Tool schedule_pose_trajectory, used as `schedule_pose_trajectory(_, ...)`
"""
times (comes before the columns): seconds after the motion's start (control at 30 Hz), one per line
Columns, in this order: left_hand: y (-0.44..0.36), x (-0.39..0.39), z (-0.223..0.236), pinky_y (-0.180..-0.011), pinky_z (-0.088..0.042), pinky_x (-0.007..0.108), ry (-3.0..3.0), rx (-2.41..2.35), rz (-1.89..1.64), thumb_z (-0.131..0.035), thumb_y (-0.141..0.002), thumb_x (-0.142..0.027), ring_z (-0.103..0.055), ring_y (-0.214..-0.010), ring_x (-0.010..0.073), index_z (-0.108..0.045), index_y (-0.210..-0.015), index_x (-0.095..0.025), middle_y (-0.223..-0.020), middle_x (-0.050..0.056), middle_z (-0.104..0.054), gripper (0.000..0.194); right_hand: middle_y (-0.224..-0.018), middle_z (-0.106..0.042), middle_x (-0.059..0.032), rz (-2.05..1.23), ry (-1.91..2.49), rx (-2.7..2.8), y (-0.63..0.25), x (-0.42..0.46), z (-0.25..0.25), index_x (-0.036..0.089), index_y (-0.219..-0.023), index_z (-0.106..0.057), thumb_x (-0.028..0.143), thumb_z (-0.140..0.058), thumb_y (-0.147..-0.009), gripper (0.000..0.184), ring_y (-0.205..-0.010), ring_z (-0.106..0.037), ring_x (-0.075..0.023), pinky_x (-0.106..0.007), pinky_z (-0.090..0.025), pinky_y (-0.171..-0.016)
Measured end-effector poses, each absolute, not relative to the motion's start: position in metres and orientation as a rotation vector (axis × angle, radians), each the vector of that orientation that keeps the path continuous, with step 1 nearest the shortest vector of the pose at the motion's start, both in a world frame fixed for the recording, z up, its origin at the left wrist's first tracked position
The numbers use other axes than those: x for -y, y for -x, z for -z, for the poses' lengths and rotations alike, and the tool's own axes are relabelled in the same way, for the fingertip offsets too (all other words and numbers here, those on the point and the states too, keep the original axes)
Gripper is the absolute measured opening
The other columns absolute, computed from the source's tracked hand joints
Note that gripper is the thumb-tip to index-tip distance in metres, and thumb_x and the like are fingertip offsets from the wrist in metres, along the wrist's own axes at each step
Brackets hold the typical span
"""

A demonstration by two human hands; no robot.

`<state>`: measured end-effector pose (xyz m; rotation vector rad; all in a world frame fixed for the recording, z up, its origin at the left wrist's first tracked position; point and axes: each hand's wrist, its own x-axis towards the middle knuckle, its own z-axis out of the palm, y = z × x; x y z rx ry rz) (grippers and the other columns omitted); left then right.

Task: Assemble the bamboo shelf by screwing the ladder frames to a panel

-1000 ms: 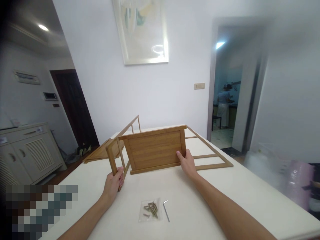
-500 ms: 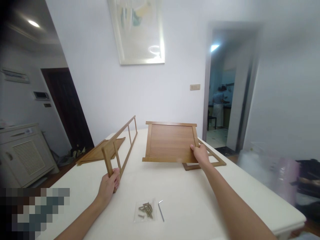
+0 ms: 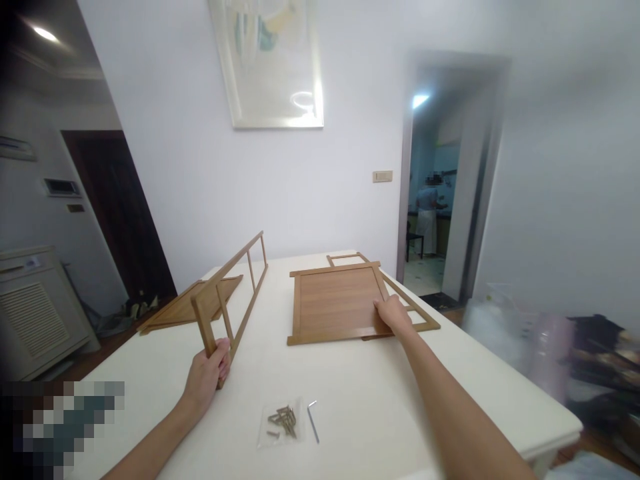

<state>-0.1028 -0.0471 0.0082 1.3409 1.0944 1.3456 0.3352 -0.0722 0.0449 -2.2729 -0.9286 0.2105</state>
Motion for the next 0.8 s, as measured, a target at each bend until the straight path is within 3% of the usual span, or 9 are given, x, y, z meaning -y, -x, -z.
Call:
schedule_pose_trajectory(0.27,0.105,0.042,-0.002,-0.035,-0.026,0.020,-1.363,-1.080,-1.335,-0.061,-0.076,-0.044,-0.033,-0.038,0.0080,-0.036,-0.054,-0.022,-0.044,-0.006,-0.037,0.040,-0.112,-0.065,-0.0271,-0.121,2.424,0.989,-0.326,0.076,-0.040,0.007,-0.114,-0.062,0.044,-0.048,-0.086,0.049,-0.106,-0.062,-0.0377,-0.050,-0.046,-0.086)
schedule_pose_trajectory(0.8,0.094,0.056,-0.015,-0.034,-0.024,0.021,-1.367,-1.077,-1.302,-0.062,-0.073,-0.057,-0.032,-0.037,0.0079,-0.037,-0.054,-0.022,-0.041,-0.007,-0.035,0.047,-0.110,-0.059,-0.0255,0.378,2.423,1.250,-0.301,0.083,-0.035,0.009,-0.099,-0.069,0.029,-0.049,-0.088,0.031,-0.110,-0.051,-0.0395,-0.051,-0.039,-0.088)
